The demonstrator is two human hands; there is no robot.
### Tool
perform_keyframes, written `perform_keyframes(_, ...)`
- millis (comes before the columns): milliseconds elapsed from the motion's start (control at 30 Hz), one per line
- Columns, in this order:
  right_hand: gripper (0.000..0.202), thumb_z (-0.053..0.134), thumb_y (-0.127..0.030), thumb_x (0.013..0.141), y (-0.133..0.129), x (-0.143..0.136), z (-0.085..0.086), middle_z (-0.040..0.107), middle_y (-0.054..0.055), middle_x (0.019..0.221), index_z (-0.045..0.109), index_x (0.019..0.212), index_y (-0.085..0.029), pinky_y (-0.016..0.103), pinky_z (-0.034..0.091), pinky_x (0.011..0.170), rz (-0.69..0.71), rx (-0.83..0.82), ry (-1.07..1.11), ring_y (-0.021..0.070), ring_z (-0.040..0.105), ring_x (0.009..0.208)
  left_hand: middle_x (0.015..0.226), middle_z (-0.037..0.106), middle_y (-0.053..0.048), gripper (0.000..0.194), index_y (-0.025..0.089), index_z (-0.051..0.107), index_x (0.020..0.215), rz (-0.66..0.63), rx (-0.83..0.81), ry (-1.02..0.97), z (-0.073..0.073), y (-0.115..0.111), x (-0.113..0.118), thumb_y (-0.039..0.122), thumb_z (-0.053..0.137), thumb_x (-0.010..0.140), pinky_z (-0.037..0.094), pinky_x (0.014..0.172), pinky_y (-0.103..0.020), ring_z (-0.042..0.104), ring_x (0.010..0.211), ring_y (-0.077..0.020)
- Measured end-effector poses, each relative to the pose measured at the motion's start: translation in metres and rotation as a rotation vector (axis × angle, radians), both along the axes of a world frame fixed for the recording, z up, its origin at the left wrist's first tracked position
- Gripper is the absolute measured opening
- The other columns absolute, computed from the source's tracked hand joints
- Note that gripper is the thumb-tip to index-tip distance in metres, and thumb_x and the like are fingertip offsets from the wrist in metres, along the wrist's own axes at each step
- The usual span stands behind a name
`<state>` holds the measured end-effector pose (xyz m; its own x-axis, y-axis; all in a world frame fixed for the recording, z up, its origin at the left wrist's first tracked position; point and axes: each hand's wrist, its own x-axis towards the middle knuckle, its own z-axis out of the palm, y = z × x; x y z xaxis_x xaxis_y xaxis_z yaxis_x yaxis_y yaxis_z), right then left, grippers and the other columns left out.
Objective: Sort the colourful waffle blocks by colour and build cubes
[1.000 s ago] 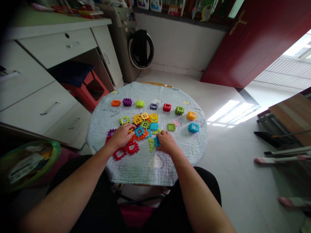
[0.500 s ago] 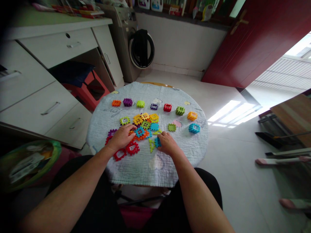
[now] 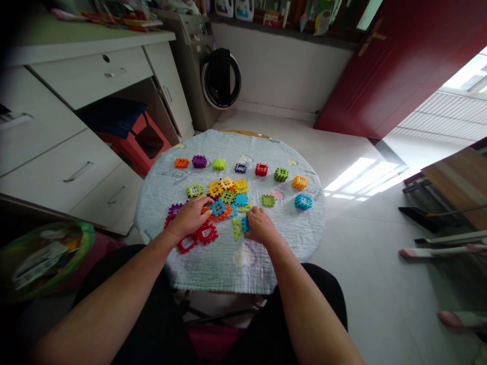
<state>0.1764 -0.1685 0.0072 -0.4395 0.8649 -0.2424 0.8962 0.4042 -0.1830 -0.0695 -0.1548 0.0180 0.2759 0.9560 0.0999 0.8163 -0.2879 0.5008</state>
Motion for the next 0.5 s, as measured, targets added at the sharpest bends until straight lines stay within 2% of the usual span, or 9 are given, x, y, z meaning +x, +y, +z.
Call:
perform_keyframes(100,0.044,0.068,-0.029,0.066,0.000,0.012,0.006,0.054,0.010,0.105,0.058,0.106,-0.016,0.033,0.040,0.089,-0.032,0.015,0.038,0.0240,0.050,0.099,0.105,0.065,-0.009,0.026,0.016,0.063,0.100,0.002,-0.005,0.010,0.000,0.001,-0.001,0.018,0.050,0.078,0.044,0.097,-0.034,0.059,0.102,-0.0219)
perform_keyframes(167,0.045,0.067,-0.028,0.065,0.005,0.031,0.013,0.054,0.010,0.105,0.057,0.108,-0.015,0.033,0.040,0.090,-0.078,0.070,0.064,0.0234,0.050,0.099,0.106,0.065,-0.009,0.026,0.016,0.062,0.101,-0.002,-0.003,0.011,0.000,0.002,-0.001,0.019,0.050,0.078,0.044,0.097,-0.035,0.060,0.102,-0.0220)
perform_keyframes(267,0.046,0.066,-0.028,0.066,0.018,0.075,0.029,0.054,0.010,0.105,0.058,0.108,-0.015,0.033,0.040,0.090,-0.182,0.171,0.069,0.0230,0.051,0.096,0.106,0.065,-0.009,0.026,0.016,0.062,0.101,-0.016,0.000,0.009,-0.002,0.003,-0.001,0.020,0.050,0.078,0.044,0.097,-0.036,0.059,0.102,-0.0224)
perform_keyframes(367,0.045,0.066,-0.030,0.065,0.035,0.127,0.042,0.054,0.010,0.103,0.059,0.107,-0.015,0.033,0.042,0.085,-0.322,0.204,0.026,0.0230,0.052,0.092,0.106,0.065,-0.009,0.025,0.017,0.061,0.101,-0.022,0.000,0.006,-0.002,0.003,0.000,0.020,0.049,0.079,0.044,0.098,-0.036,0.060,0.102,-0.0223)
perform_keyframes(500,0.050,0.068,-0.034,0.065,0.052,0.182,0.048,0.056,0.011,0.101,0.059,0.110,-0.015,0.030,0.043,0.081,-0.470,0.206,-0.030,0.0208,0.054,0.086,0.105,0.065,-0.008,0.025,0.019,0.061,0.100,-0.023,0.004,0.004,-0.004,0.004,-0.001,0.021,0.049,0.079,0.044,0.097,-0.036,0.060,0.102,-0.0223)
